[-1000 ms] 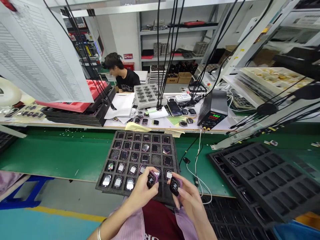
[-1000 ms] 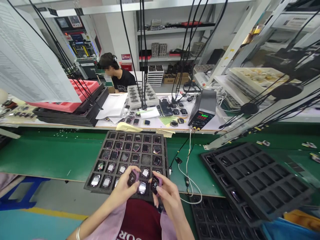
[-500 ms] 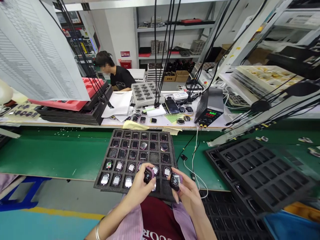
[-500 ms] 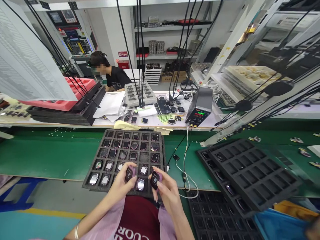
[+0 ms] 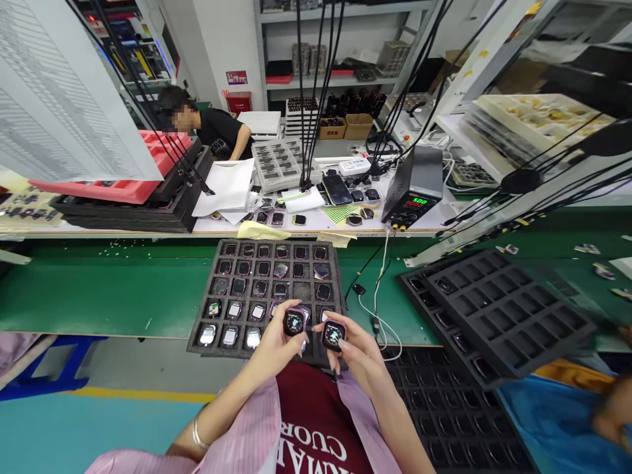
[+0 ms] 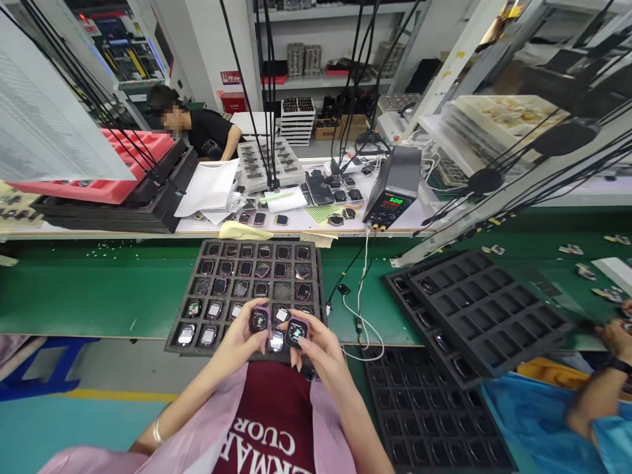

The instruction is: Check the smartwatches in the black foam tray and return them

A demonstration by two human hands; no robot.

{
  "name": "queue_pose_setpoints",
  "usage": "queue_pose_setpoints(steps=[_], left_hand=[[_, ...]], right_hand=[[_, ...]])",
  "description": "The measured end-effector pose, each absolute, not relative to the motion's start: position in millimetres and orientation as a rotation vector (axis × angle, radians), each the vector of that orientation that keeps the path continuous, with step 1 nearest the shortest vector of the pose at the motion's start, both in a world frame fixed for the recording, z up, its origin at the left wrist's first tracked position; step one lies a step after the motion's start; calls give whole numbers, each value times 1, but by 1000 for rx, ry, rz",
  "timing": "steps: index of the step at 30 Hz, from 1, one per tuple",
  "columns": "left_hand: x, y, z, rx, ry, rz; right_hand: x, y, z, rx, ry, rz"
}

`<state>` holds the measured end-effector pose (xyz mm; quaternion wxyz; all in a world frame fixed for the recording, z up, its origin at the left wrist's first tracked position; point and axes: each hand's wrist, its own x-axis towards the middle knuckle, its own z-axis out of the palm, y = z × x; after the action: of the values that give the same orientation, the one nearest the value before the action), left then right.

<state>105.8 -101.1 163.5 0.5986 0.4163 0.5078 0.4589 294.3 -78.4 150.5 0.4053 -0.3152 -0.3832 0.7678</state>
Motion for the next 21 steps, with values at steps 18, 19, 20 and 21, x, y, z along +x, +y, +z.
queue_pose_setpoints(steps=[18, 19, 20, 21], left_hand=[[101, -106, 170, 848, 1026, 965], [100, -105, 170, 848, 1030, 962], [100, -105, 171, 847, 1032, 961], [100, -105, 171, 845, 1033, 962]], right_hand=[[294, -86, 145, -906, -1015, 1817], [294, -86, 145, -906, -1015, 1816], [294, -86, 145, -904, -1016, 1817], [294, -86, 144, -900, -1019, 1816]])
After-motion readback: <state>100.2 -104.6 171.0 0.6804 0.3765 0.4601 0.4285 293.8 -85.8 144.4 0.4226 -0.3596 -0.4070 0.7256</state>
